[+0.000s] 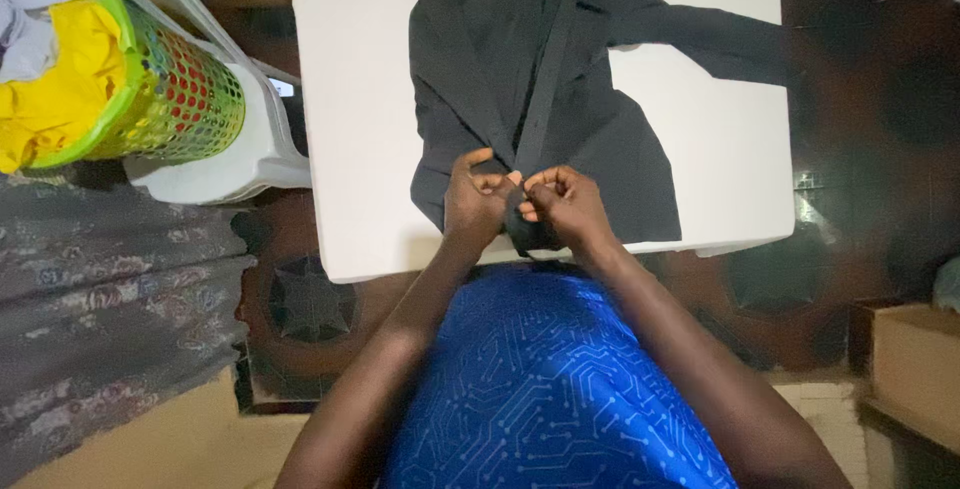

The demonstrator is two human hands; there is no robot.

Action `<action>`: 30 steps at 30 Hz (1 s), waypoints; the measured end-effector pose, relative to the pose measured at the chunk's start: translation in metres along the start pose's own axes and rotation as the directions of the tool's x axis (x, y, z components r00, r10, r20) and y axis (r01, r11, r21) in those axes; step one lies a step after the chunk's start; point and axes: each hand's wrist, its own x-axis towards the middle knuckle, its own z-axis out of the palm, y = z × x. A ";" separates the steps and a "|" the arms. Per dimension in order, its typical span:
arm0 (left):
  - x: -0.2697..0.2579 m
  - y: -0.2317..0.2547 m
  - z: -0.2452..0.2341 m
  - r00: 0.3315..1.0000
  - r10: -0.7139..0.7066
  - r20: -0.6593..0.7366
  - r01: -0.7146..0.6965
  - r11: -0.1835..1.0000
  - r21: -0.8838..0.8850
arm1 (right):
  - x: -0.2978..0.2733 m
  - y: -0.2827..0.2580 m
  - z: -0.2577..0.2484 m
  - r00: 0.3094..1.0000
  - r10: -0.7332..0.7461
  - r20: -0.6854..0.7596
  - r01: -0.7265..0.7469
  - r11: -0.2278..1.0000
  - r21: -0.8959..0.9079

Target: The person straightens a black shirt on a white table by spreading it out and smoothing the fabric by hand.

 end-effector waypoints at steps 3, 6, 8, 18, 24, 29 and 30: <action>0.000 -0.009 -0.001 0.997 -0.071 0.025 0.071 0.997 -0.010 | 0.001 0.002 -0.005 0.997 -0.069 -0.030 0.063 0.986 -0.153; -0.006 -0.011 -0.005 0.979 -0.166 0.117 0.159 0.985 0.067 | -0.004 -0.005 -0.006 0.977 -0.190 -0.091 0.140 0.907 -0.397; -0.010 -0.014 -0.002 0.988 -0.071 0.134 0.049 0.985 0.165 | -0.005 -0.011 -0.006 0.970 -0.211 -0.124 0.126 0.864 -0.488; -0.029 -0.037 0.007 0.976 0.193 0.102 -0.213 0.943 0.254 | 0.029 0.013 -0.003 0.968 -0.237 0.086 0.227 0.671 -0.706; -0.024 -0.051 0.012 0.993 0.121 0.012 -0.119 0.954 0.275 | 0.021 0.002 0.001 0.925 -0.344 0.161 0.327 0.507 -0.797; -0.022 -0.040 0.012 0.995 0.073 0.068 -0.091 0.945 0.314 | 0.020 -0.005 0.010 0.939 -0.323 0.116 0.235 0.357 -0.904; -0.025 -0.037 0.012 0.991 0.111 0.068 -0.126 0.949 0.288 | 0.026 0.000 0.008 0.908 -0.402 0.117 0.275 0.362 -0.891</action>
